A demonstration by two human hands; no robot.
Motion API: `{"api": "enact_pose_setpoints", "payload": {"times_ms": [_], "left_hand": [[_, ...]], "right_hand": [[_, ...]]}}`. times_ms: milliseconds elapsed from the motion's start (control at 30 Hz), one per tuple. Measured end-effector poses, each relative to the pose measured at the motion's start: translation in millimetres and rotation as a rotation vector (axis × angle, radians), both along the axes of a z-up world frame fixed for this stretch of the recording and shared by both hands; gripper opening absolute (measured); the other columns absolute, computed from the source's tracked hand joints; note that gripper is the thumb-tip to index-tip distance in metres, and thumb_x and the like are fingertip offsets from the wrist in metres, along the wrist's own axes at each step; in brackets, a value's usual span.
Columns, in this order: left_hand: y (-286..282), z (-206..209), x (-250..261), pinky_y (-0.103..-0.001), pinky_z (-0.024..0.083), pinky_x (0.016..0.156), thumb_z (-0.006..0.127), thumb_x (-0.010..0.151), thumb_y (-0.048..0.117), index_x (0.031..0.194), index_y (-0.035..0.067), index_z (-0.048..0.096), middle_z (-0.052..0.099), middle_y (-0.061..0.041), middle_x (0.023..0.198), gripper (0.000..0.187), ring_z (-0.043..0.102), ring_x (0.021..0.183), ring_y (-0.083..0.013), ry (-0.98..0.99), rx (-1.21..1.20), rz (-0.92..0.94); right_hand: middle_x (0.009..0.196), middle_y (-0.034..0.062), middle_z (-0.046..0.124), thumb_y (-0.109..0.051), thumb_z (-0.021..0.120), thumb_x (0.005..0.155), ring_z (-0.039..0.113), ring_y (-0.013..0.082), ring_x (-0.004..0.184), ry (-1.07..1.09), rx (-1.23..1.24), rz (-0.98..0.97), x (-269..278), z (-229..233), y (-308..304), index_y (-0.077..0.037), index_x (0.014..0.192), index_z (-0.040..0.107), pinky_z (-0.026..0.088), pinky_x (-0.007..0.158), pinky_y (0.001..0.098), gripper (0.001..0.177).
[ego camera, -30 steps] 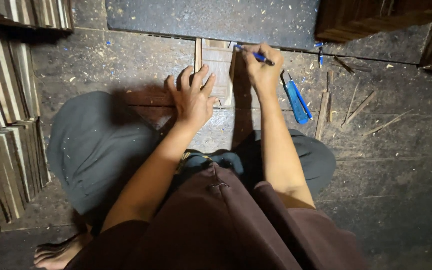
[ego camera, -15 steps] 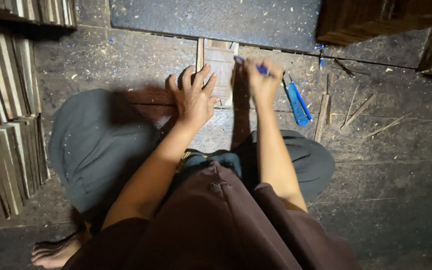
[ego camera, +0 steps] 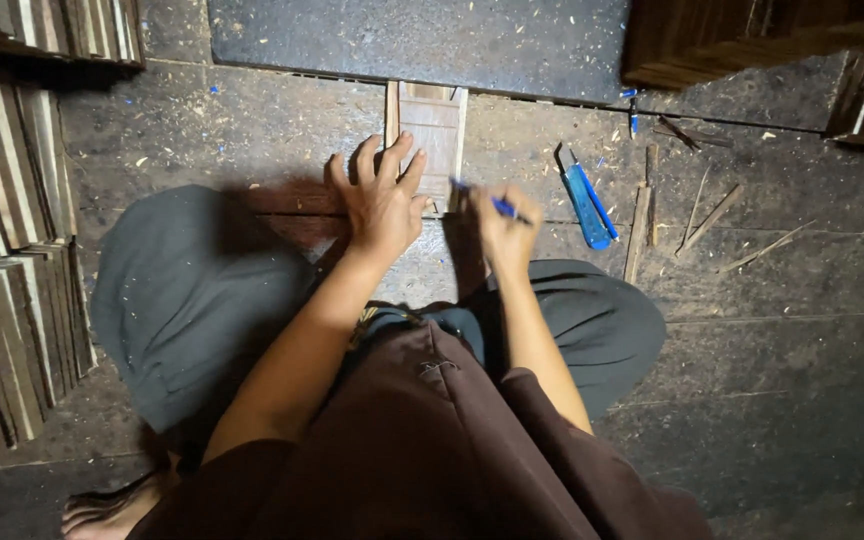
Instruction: Marking wooden boards with a pen using a wooden template for precision.
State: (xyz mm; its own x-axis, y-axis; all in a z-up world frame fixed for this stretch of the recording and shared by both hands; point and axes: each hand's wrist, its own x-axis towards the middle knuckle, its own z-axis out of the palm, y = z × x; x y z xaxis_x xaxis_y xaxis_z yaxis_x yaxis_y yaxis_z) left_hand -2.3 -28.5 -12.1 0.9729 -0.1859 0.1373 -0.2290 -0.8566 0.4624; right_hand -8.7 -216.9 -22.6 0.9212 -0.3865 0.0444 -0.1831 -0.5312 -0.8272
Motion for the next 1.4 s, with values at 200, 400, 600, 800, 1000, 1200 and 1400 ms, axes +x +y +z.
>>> {"api": "enact_pose_setpoints", "payload": {"times_ms": [200,400,600,800,1000,1200,1400], "left_hand": [[1,2,0,-0.071,0.019,0.102,0.087,0.073,0.029,0.128,0.018,0.072,0.056,-0.005,0.142,0.058,0.036,0.137,-0.0392,-0.063,-0.007,0.011],[2,7,0,-0.071,0.02,0.101,0.088,0.072,0.025,0.126,0.017,0.073,0.058,-0.005,0.141,0.057,0.038,0.136,-0.0392,-0.072,-0.047,0.008],[5,10,2,-0.071,0.021,0.1,0.092,0.065,0.026,0.124,0.017,0.074,0.058,-0.006,0.139,0.062,0.039,0.134,-0.0398,-0.154,0.0,0.01],[8,-12,34,-0.075,0.014,0.105,0.077,0.086,0.027,0.113,0.018,0.076,0.067,-0.003,0.117,0.028,0.047,0.125,-0.0325,-0.249,0.036,-0.062],[2,9,106,-0.065,0.012,0.117,0.065,0.066,-0.006,0.06,0.018,0.07,0.068,-0.003,0.06,0.025,0.069,0.082,-0.0319,0.2,0.282,-0.228],[-1,27,162,-0.043,0.025,0.087,0.09,0.062,0.022,0.115,0.02,0.069,0.066,-0.006,0.108,0.057,0.048,0.106,-0.0254,0.349,0.441,-0.133],[-11,39,202,-0.054,0.022,0.109,0.103,0.047,0.038,0.148,0.023,0.038,0.026,-0.019,0.158,0.121,0.026,0.141,-0.0359,0.5,0.433,-0.123]], "right_hand": [[0.066,0.0128,0.073,-0.006,0.081,0.071,0.07,0.0292,0.065,-0.255,-0.023,0.042,101,1,0,-0.008,0.062,0.067,0.051,0.07,0.0339,0.017],[0.094,0.0273,0.069,-0.034,0.083,0.079,0.064,0.0476,0.107,0.118,-0.087,-0.038,12,0,-9,-0.004,0.085,0.071,0.047,0.1,0.0493,0.032],[0.069,0.0132,0.072,-0.012,0.086,0.075,0.068,0.0152,0.065,0.274,0.163,0.072,-64,39,9,-0.016,0.078,0.081,0.054,0.064,0.0283,0.007],[0.086,0.0167,0.077,-0.004,0.079,0.088,0.076,0.0324,0.086,-0.167,0.012,0.291,-64,79,37,-0.007,0.091,0.078,0.057,0.075,0.0356,0.004],[0.103,0.0185,0.067,0.0,0.06,0.101,0.068,0.0321,0.092,-0.286,-0.119,0.633,-44,85,69,0.005,0.115,0.066,0.054,0.086,0.0376,0.016],[0.106,0.0164,0.062,-0.004,0.058,0.095,0.067,0.0354,0.094,-0.306,-0.48,0.662,-9,53,90,0.0,0.12,0.064,0.057,0.071,0.0439,0.027],[0.108,0.0137,0.059,-0.003,0.063,0.078,0.06,0.0364,0.082,-0.192,-0.722,0.589,34,22,105,-0.003,0.123,0.062,0.051,0.066,0.048,0.045]]}}
